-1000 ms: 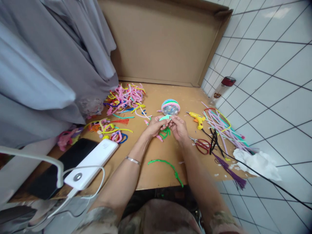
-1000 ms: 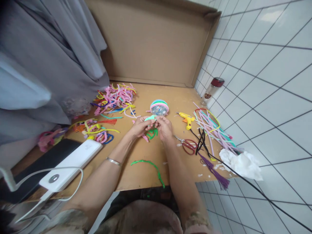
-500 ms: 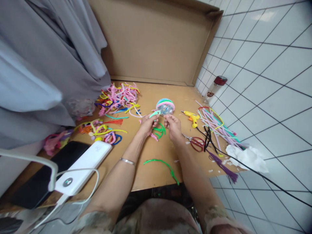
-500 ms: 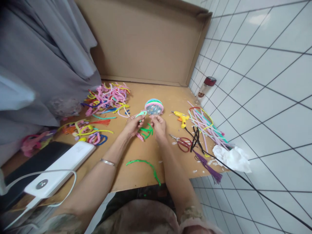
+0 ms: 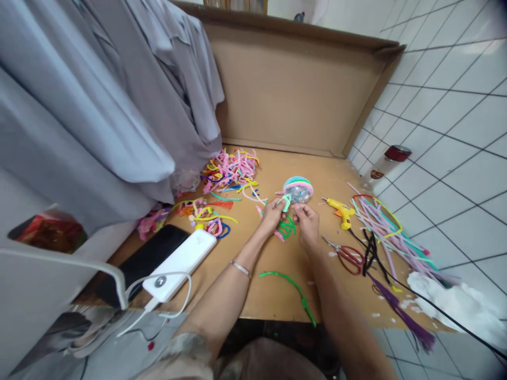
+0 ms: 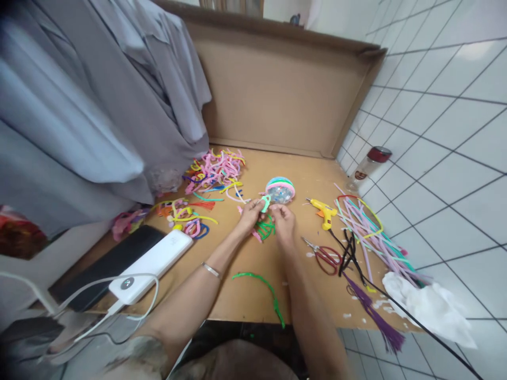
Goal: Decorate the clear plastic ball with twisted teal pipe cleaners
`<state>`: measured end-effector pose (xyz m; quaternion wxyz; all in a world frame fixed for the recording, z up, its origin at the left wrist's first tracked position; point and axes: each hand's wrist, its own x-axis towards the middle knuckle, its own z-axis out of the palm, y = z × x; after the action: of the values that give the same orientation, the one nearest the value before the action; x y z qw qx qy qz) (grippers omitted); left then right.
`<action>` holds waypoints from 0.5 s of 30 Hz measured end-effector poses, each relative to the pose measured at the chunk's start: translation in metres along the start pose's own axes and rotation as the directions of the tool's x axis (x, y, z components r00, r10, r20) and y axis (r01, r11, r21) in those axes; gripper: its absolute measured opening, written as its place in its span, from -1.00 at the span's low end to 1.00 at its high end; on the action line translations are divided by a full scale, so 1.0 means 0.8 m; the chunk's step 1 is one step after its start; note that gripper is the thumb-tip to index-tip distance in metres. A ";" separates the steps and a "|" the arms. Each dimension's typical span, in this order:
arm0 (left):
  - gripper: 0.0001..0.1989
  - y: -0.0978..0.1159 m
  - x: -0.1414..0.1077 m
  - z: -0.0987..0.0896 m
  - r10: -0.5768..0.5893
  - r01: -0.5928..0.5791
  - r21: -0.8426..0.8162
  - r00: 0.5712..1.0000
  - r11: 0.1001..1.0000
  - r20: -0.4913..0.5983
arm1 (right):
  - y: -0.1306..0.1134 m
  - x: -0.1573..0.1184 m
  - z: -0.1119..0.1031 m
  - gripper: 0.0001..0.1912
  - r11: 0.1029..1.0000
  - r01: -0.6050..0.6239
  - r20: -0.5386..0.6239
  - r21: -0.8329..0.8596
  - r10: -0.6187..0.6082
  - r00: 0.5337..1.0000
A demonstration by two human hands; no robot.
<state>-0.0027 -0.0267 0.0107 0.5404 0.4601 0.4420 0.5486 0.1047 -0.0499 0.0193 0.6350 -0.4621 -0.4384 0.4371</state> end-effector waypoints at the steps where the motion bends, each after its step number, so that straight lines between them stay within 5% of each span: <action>1: -0.71 0.001 -0.002 0.000 0.014 -0.014 0.021 1.000 1.000 -0.015 | -0.002 -0.001 0.001 -0.72 1.000 0.007 -0.002 -0.012 -0.007 1.000; 10: -0.75 0.007 -0.012 0.002 0.088 -0.077 0.245 0.995 0.967 -0.035 | -0.053 -0.001 0.006 -0.75 0.975 0.129 0.072 -0.183 -0.117 0.990; 15: -0.76 -0.001 -0.010 0.002 0.136 -0.124 0.359 0.991 0.925 -0.009 | -0.093 0.075 -0.055 -0.78 0.843 0.208 0.030 -0.495 -0.223 0.974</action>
<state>-0.0010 -0.0345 0.0098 0.4026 0.5695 0.5121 0.5013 0.1720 -0.0152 0.0926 0.5465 -0.5634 -0.5756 0.2292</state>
